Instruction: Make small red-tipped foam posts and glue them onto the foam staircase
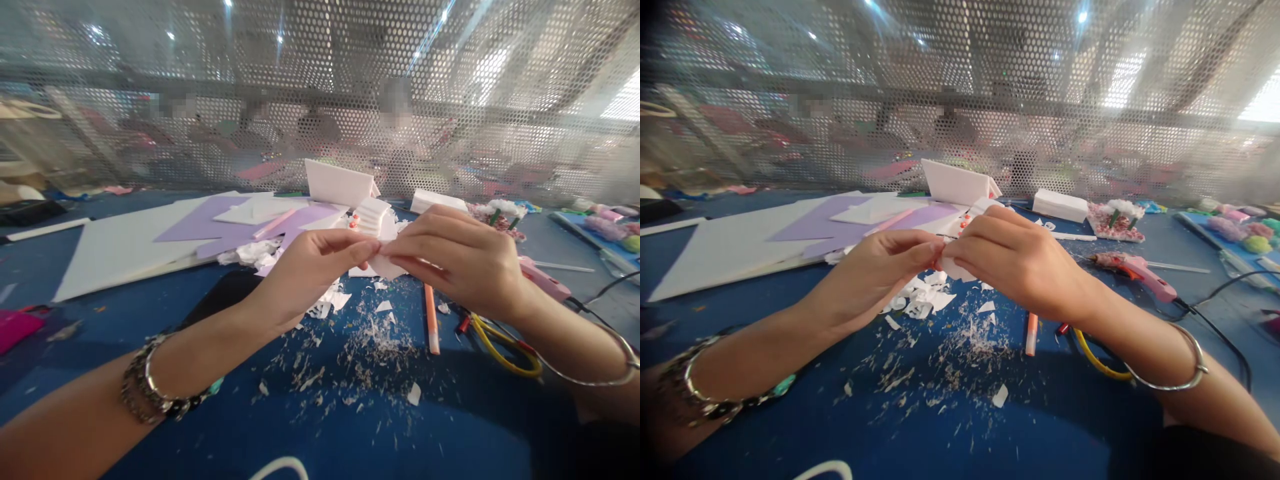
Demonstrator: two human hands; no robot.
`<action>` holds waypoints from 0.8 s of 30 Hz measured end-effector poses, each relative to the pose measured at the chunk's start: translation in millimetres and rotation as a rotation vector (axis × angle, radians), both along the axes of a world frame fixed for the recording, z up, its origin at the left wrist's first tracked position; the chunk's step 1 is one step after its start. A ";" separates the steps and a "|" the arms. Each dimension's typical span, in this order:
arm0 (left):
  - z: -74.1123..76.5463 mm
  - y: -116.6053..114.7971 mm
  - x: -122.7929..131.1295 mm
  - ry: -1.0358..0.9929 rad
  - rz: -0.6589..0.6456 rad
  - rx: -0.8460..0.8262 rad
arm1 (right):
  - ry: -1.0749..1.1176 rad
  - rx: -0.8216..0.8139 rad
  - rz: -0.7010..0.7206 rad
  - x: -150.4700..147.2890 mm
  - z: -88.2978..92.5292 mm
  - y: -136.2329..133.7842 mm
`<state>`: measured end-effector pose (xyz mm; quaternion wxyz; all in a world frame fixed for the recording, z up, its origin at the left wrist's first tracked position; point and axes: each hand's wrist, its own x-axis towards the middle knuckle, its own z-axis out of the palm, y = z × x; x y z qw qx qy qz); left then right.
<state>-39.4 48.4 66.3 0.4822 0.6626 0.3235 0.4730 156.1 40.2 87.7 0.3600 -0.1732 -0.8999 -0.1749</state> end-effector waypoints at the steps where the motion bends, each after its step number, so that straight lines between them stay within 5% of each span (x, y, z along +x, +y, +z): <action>1: 0.1 0.2 0.0 0.004 0.000 0.007 | 0.023 -0.070 -0.003 -1.1 0.4 -0.4; 5: -0.3 0.9 1.1 0.006 0.003 0.049 | 0.140 -0.455 -0.001 -5.0 0.7 -2.9; 8: -2.1 2.1 1.1 0.005 0.003 0.055 | 0.168 -0.535 0.008 -6.8 0.2 -4.2; 17: -6.4 4.5 0.6 0.041 0.012 0.007 | 0.014 0.025 0.008 -2.5 -4.8 2.6; 24: -4.8 3.0 2.1 0.033 -0.006 -0.088 | -0.033 0.130 -0.040 -0.3 -6.3 6.2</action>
